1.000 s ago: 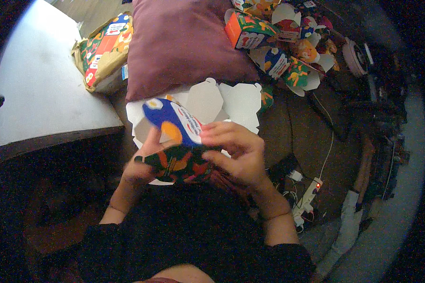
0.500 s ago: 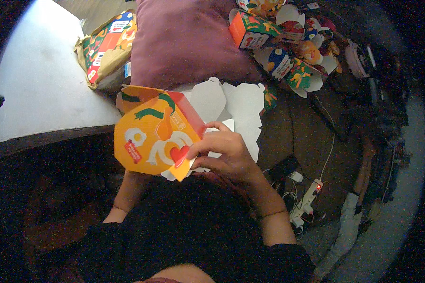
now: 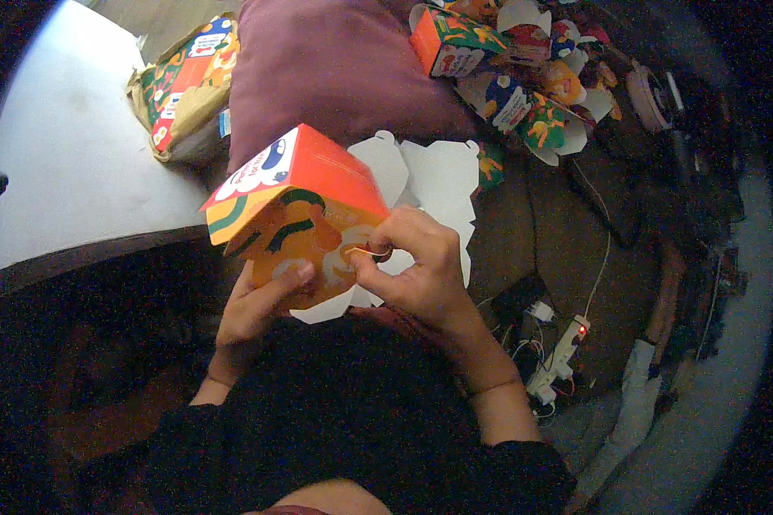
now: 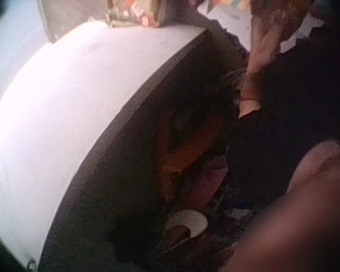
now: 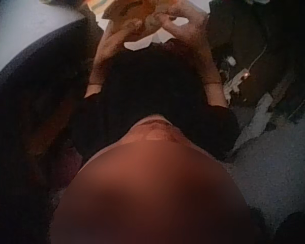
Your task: The person folds and assembles small colorful paper boxes from flat cutouts. They repeatedly fold flaps, tuck tabs, and form the box shape, then place finished boxes aside. The person also handles a stack of white paper cutouts, separating and folding them.
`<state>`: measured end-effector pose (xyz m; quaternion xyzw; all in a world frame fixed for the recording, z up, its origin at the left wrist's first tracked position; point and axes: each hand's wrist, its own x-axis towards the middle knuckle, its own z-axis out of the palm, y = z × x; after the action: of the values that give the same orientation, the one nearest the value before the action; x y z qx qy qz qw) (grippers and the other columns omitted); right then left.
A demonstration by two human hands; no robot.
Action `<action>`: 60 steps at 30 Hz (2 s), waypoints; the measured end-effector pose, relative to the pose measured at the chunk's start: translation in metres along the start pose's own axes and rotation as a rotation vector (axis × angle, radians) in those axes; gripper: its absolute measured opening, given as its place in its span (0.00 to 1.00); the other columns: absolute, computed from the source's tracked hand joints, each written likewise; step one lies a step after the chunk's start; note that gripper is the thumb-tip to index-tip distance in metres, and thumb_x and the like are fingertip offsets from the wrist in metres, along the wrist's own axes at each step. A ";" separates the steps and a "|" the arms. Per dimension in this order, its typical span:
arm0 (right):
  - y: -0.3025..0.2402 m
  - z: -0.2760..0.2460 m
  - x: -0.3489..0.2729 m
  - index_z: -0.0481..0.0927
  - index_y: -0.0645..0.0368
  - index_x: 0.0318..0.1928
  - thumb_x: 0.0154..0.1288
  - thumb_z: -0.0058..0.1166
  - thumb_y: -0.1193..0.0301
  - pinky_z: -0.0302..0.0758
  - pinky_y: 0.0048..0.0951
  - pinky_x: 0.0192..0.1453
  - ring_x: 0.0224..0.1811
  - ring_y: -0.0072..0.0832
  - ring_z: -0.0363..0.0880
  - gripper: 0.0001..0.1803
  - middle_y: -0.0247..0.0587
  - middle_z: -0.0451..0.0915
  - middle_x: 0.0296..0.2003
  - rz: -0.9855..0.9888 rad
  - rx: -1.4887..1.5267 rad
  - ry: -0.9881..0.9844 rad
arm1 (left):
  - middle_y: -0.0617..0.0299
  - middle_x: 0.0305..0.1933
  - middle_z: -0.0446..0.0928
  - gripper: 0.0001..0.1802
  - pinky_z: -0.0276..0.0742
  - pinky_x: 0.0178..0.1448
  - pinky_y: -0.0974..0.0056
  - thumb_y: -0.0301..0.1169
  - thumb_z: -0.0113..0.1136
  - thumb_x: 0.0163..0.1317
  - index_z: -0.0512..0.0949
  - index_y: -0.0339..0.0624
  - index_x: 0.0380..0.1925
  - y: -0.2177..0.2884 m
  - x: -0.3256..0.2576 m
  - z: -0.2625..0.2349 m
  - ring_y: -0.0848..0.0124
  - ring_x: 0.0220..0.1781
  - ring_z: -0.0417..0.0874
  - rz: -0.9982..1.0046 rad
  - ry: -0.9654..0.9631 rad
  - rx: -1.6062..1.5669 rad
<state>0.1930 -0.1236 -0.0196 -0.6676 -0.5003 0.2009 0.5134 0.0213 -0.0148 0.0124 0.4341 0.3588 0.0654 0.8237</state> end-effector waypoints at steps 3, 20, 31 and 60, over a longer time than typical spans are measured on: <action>0.002 -0.002 -0.004 0.72 0.60 0.20 0.42 0.66 0.75 0.70 0.25 0.27 0.20 0.25 0.72 0.12 0.36 0.71 0.17 0.042 0.055 0.008 | 0.57 0.48 0.75 0.27 0.74 0.51 0.65 0.31 0.61 0.57 0.65 0.37 0.56 -0.002 0.002 -0.002 0.69 0.46 0.78 -0.052 0.050 -0.033; 0.010 0.007 0.001 0.50 0.55 0.69 0.40 0.74 0.62 0.54 0.36 0.69 0.61 0.34 0.65 0.58 0.44 0.68 0.55 0.270 0.563 -0.230 | 0.54 0.62 0.64 0.36 0.68 0.59 0.64 0.27 0.62 0.54 0.59 0.40 0.63 0.001 0.002 -0.007 0.64 0.61 0.68 0.228 -0.031 -0.101; 0.003 -0.013 0.035 0.82 0.61 0.41 0.55 0.60 0.73 0.78 0.32 0.40 0.37 0.38 0.83 0.12 0.44 0.83 0.35 -0.352 -0.024 -0.215 | 0.53 0.62 0.64 0.35 0.63 0.63 0.62 0.33 0.56 0.60 0.55 0.36 0.64 0.001 0.002 -0.013 0.65 0.61 0.68 -0.156 -0.212 0.122; -0.001 -0.041 0.010 0.82 0.54 0.38 0.52 0.57 0.75 0.79 0.26 0.29 0.28 0.30 0.83 0.10 0.46 0.84 0.37 -0.524 -0.225 -0.125 | 0.54 0.51 0.75 0.28 0.76 0.56 0.62 0.31 0.63 0.58 0.65 0.33 0.56 -0.004 0.016 0.000 0.66 0.52 0.79 -0.246 -0.352 -0.349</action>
<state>0.2284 -0.1348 0.0001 -0.5547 -0.7056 0.0454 0.4385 0.0326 -0.0107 0.0010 0.2434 0.2437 -0.0508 0.9374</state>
